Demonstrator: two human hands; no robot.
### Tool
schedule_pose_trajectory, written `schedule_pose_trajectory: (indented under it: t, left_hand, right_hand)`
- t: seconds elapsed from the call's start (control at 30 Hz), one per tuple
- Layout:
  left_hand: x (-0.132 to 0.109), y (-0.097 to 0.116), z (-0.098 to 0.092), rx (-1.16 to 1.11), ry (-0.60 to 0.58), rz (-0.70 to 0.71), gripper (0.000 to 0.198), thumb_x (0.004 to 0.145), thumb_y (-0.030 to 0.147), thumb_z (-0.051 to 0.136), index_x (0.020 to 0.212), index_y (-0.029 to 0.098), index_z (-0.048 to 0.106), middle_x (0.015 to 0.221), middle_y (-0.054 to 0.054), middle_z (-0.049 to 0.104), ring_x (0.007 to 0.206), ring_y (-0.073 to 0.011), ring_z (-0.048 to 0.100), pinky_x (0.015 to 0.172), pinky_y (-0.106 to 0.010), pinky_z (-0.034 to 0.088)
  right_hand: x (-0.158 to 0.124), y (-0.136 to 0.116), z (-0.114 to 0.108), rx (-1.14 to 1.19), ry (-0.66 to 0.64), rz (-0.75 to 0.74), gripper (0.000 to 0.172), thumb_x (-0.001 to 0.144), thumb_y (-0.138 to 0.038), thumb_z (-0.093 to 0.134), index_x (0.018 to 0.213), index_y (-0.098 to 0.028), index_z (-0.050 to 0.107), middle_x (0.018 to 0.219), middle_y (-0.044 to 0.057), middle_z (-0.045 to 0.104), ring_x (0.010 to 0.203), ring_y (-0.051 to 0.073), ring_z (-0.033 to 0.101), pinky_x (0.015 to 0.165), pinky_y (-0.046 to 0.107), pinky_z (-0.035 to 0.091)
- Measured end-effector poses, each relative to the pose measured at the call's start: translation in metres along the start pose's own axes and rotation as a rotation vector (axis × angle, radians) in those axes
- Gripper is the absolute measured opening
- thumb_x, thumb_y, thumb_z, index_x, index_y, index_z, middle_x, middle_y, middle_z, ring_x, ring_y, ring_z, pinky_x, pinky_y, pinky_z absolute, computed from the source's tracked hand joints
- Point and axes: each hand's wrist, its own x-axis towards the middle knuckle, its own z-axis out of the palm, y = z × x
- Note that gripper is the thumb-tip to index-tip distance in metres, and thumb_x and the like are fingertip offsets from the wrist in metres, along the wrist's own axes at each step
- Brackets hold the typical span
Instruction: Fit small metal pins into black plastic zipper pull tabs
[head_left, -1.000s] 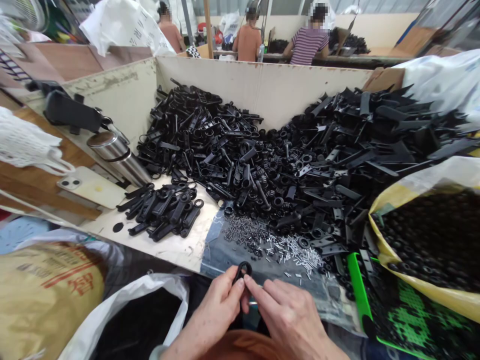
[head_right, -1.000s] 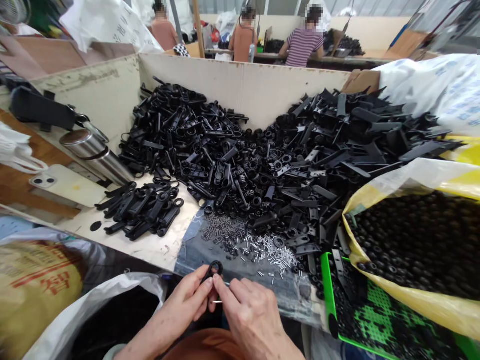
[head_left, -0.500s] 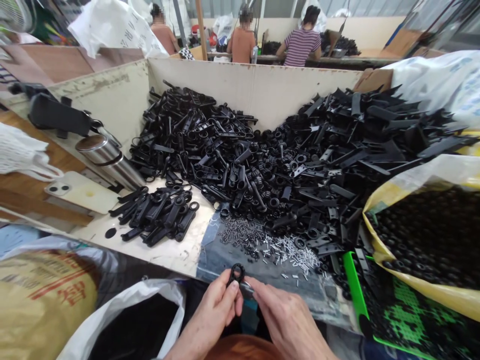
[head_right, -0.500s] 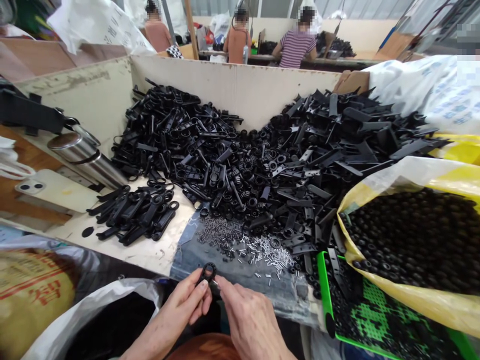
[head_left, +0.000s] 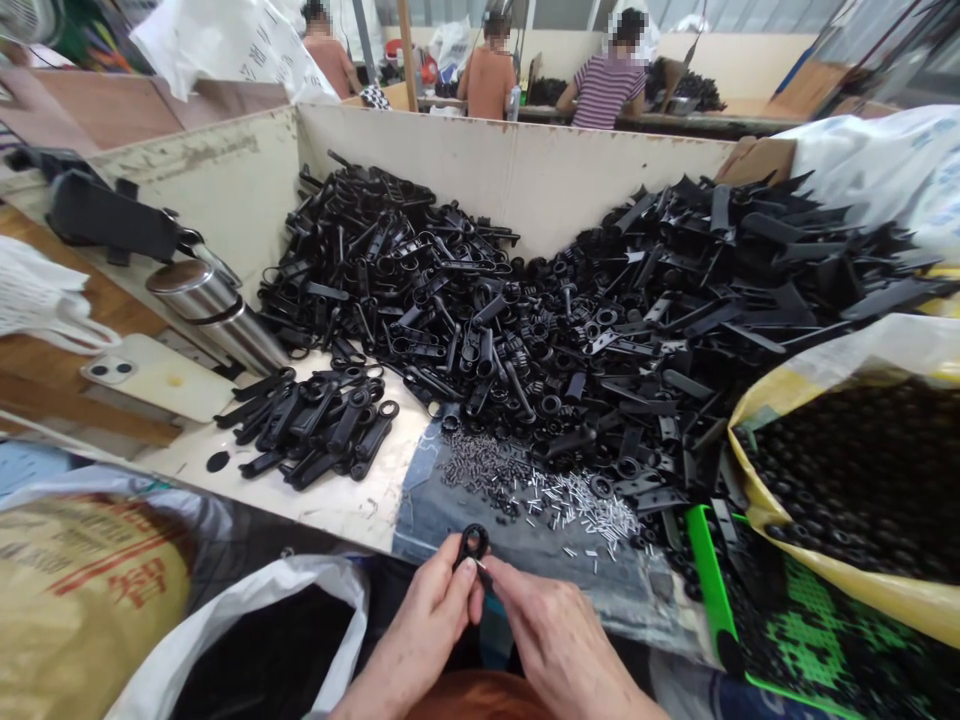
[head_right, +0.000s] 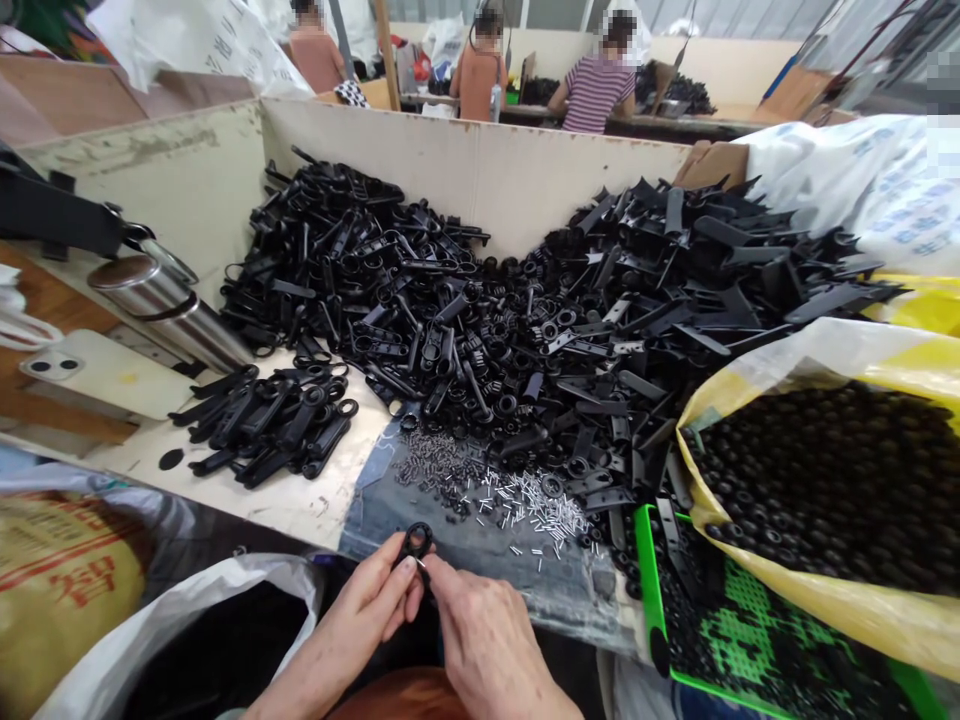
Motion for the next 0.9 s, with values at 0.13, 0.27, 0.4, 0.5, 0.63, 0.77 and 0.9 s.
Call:
schedule_pose_trajectory:
  t: [0.13, 0.27, 0.4, 0.5, 0.63, 0.77, 0.9]
  left_hand:
    - [0.001, -0.003, 0.000, -0.047, 0.003, -0.020, 0.044, 0.095, 0.063, 0.046, 0.090, 0.020, 0.057, 0.063, 0.006, 0.052, 0.049, -0.0087, 0.035, 0.046, -0.021, 0.027]
    - [0.001, -0.001, -0.001, -0.069, 0.001, -0.025, 0.044, 0.095, 0.063, 0.047, 0.090, 0.020, 0.058, 0.064, 0.005, 0.052, 0.050, -0.0088, 0.036, 0.046, -0.021, 0.028]
    - [0.002, 0.000, 0.000, -0.078, 0.001, -0.015, 0.043, 0.094, 0.062, 0.048, 0.087, 0.020, 0.058, 0.062, 0.005, 0.053, 0.049, -0.0087, 0.036, 0.045, -0.021, 0.028]
    - [0.002, -0.002, 0.001, -0.085, 0.030, -0.020, 0.042, 0.093, 0.062, 0.050, 0.087, 0.020, 0.058, 0.062, 0.005, 0.053, 0.049, -0.0095, 0.036, 0.046, -0.021, 0.028]
    - [0.003, -0.007, 0.005, -0.105, 0.095, -0.038, 0.040, 0.093, 0.060, 0.051, 0.091, 0.020, 0.060, 0.063, 0.004, 0.052, 0.053, -0.0109, 0.040, 0.048, -0.022, 0.030]
    - [0.005, -0.009, 0.007, -0.138, 0.126, -0.055, 0.042, 0.091, 0.062, 0.054, 0.092, 0.021, 0.060, 0.062, 0.004, 0.051, 0.057, -0.0125, 0.045, 0.052, -0.023, 0.033]
    - [0.005, -0.008, 0.007, -0.136, 0.113, -0.059, 0.041, 0.092, 0.062, 0.052, 0.095, 0.021, 0.059, 0.063, 0.004, 0.052, 0.059, -0.0128, 0.046, 0.052, -0.022, 0.032]
  right_hand:
    - [-0.001, -0.001, 0.001, 0.082, 0.000, 0.005, 0.034, 0.099, -0.013, 0.034, 0.112, -0.020, 0.065, 0.091, 0.007, 0.077, 0.075, 0.019, 0.075, 0.067, 0.023, 0.049]
    - [-0.001, 0.001, 0.001, 0.102, 0.042, -0.016, 0.035, 0.099, -0.013, 0.035, 0.116, -0.020, 0.065, 0.093, 0.006, 0.078, 0.076, 0.020, 0.075, 0.068, 0.024, 0.050]
    - [0.000, 0.003, 0.003, 0.058, 0.013, 0.003, 0.039, 0.098, -0.012, 0.035, 0.120, -0.019, 0.066, 0.093, 0.008, 0.079, 0.077, 0.020, 0.076, 0.069, 0.024, 0.052]
    - [0.001, 0.003, 0.008, -0.093, -0.027, 0.032, 0.045, 0.094, -0.008, 0.038, 0.132, -0.018, 0.061, 0.093, 0.010, 0.079, 0.076, 0.022, 0.077, 0.066, 0.025, 0.052]
    - [0.001, 0.003, 0.014, -0.299, -0.046, 0.075, 0.053, 0.088, -0.003, 0.044, 0.136, -0.018, 0.060, 0.088, 0.009, 0.080, 0.071, 0.024, 0.078, 0.057, 0.025, 0.049]
    - [0.000, 0.003, 0.015, -0.322, -0.002, 0.051, 0.053, 0.086, -0.002, 0.044, 0.135, -0.016, 0.061, 0.090, 0.009, 0.080, 0.072, 0.024, 0.078, 0.059, 0.026, 0.050]
    - [-0.001, 0.004, 0.014, -0.384, 0.033, 0.040, 0.055, 0.085, -0.001, 0.046, 0.135, -0.016, 0.061, 0.090, 0.009, 0.079, 0.071, 0.023, 0.078, 0.059, 0.026, 0.052]
